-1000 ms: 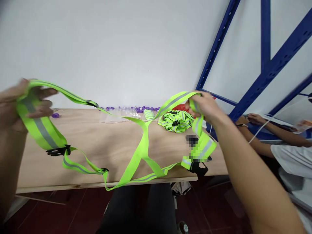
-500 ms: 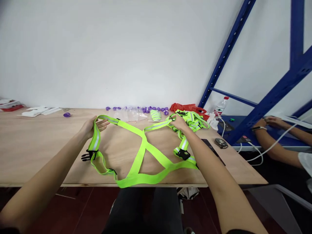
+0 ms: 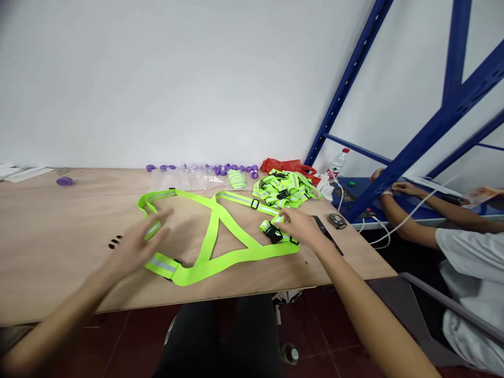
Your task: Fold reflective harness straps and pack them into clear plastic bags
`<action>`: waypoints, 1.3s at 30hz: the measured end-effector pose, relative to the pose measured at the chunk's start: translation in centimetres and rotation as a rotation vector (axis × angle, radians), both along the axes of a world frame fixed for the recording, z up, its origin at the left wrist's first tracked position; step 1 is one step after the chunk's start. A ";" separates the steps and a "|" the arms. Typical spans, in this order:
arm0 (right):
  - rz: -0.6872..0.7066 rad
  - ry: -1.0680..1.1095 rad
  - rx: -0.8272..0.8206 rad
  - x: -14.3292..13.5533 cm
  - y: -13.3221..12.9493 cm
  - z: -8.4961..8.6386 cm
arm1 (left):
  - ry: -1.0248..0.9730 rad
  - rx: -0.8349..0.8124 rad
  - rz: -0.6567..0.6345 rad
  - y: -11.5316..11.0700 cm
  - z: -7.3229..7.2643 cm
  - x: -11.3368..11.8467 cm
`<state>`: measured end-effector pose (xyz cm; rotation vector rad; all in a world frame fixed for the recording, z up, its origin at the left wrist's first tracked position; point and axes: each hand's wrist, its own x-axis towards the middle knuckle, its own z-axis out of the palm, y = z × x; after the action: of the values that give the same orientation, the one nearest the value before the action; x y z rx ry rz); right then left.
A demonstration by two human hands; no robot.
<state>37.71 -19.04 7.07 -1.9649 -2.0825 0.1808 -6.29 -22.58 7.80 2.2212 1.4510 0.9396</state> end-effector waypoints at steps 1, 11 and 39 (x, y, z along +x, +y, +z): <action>-0.003 -0.064 -0.042 -0.5 -0.8 -0.6 | 0.095 0.014 -0.165 -2.0 -0.7 2.0; 0.000 -0.094 -0.017 -0.1 -1.5 -1.3 | 0.537 0.020 -0.405 -5.5 -6.8 7.5; 0.054 -0.123 0.483 0.4 -4.8 4.4 | 0.072 0.006 -0.480 -5.0 -3.4 11.2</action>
<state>38.09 -23.87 11.48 -1.6607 -2.0113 -0.4063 4.86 -27.55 4.40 2.4640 0.8685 0.7060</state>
